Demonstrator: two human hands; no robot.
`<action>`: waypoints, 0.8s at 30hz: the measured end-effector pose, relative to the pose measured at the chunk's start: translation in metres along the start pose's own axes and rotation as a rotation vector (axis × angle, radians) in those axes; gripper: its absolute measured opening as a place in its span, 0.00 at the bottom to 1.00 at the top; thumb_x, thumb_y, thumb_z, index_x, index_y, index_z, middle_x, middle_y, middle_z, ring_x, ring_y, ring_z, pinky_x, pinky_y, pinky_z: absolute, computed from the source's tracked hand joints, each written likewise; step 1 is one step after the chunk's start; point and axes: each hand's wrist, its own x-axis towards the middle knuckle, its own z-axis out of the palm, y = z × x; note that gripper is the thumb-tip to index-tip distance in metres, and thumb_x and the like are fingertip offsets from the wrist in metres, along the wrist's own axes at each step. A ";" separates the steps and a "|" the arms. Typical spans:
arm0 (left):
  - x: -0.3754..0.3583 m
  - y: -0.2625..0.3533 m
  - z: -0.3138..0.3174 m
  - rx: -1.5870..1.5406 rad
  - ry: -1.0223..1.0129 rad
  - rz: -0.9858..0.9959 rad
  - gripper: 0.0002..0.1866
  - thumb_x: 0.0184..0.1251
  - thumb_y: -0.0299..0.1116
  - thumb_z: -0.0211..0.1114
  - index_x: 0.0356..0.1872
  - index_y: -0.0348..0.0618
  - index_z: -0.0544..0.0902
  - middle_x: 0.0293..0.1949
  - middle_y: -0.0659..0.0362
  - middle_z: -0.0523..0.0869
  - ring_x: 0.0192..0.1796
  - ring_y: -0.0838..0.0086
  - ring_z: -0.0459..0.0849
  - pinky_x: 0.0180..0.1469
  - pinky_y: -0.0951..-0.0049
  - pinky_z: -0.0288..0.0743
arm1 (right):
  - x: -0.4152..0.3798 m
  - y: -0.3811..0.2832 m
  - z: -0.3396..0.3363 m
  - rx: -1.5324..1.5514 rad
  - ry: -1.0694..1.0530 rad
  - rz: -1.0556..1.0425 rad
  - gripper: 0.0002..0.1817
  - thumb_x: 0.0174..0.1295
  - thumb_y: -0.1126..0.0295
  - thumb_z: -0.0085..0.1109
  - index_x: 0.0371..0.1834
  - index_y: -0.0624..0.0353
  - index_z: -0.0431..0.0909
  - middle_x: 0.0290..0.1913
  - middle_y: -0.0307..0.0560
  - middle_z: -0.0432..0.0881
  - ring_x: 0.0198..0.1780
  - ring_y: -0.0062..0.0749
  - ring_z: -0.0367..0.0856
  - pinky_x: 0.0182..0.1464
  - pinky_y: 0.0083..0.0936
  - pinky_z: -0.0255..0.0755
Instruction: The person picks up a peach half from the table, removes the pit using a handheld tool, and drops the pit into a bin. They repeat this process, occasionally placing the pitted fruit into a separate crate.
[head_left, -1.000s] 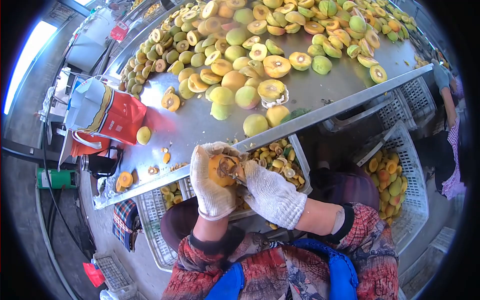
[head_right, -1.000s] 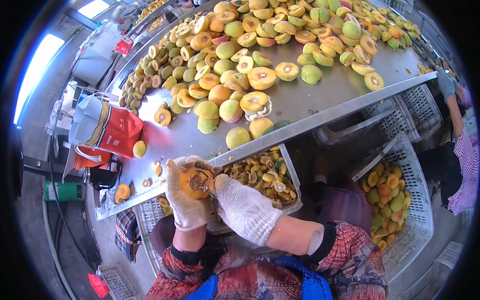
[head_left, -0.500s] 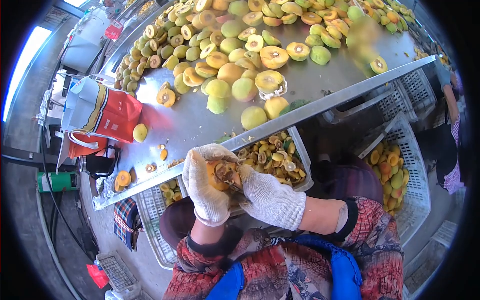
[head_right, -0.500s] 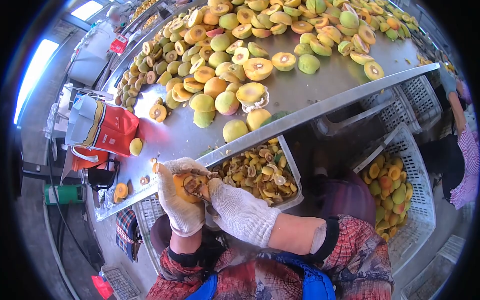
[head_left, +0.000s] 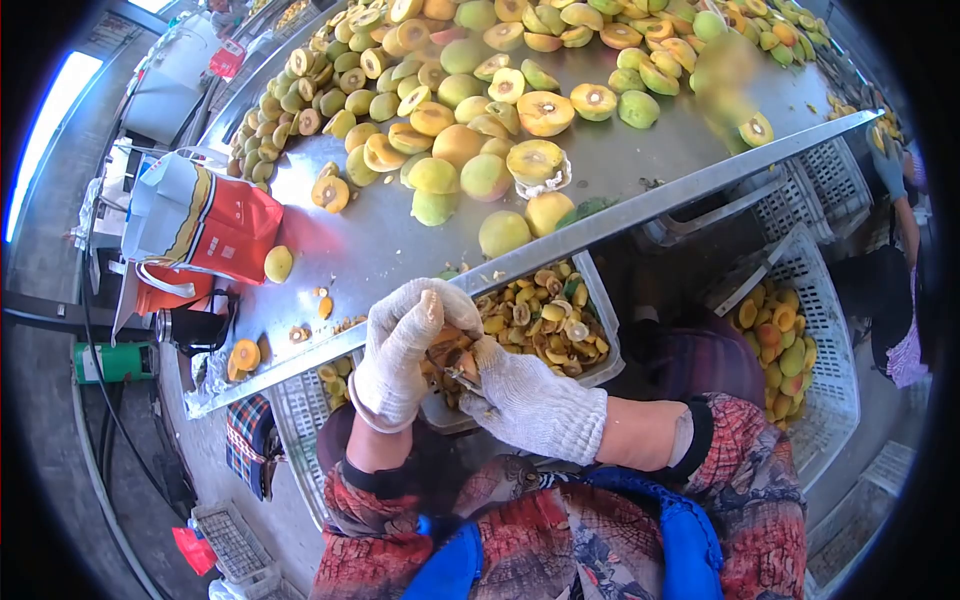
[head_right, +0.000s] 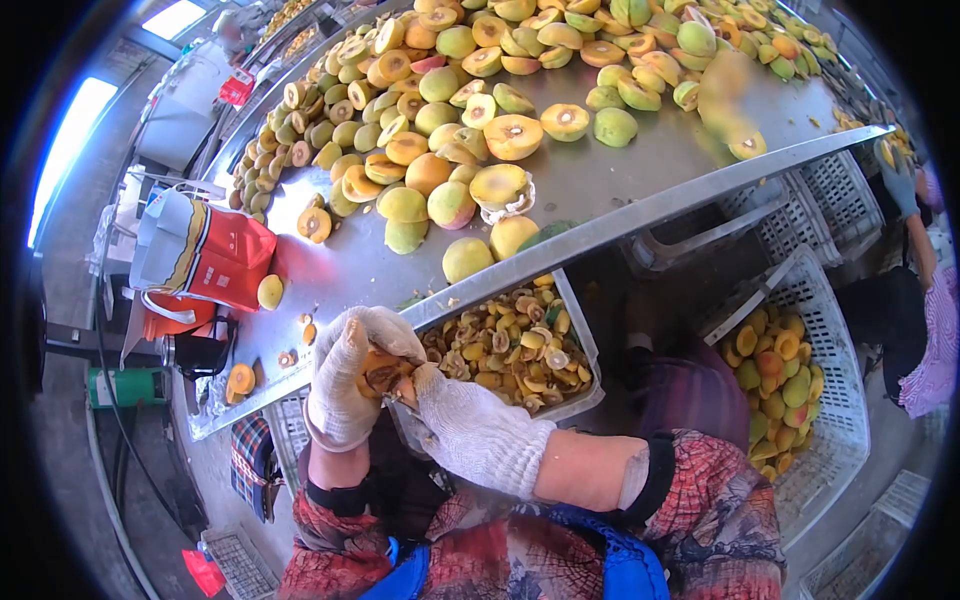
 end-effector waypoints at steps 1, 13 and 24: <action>0.002 0.002 -0.003 0.032 -0.022 -0.036 0.21 0.69 0.48 0.58 0.33 0.35 0.80 0.31 0.57 0.82 0.35 0.73 0.80 0.41 0.74 0.74 | 0.000 -0.003 -0.001 0.021 -0.001 0.028 0.21 0.61 0.67 0.57 0.54 0.62 0.64 0.38 0.63 0.79 0.39 0.62 0.80 0.39 0.47 0.76; 0.017 0.017 0.020 0.245 0.024 -0.101 0.27 0.62 0.53 0.58 0.25 0.33 0.79 0.19 0.55 0.79 0.16 0.75 0.75 0.19 0.79 0.67 | 0.005 0.013 0.015 0.045 0.171 -0.165 0.11 0.58 0.68 0.53 0.42 0.60 0.71 0.32 0.59 0.77 0.35 0.56 0.79 0.36 0.46 0.74; 0.014 -0.004 0.009 -0.033 0.048 0.104 0.20 0.66 0.45 0.63 0.47 0.38 0.76 0.35 0.52 0.83 0.24 0.74 0.80 0.25 0.79 0.75 | -0.002 -0.029 -0.027 0.183 0.099 -0.004 0.12 0.65 0.64 0.49 0.47 0.56 0.75 0.45 0.52 0.78 0.43 0.45 0.77 0.47 0.36 0.72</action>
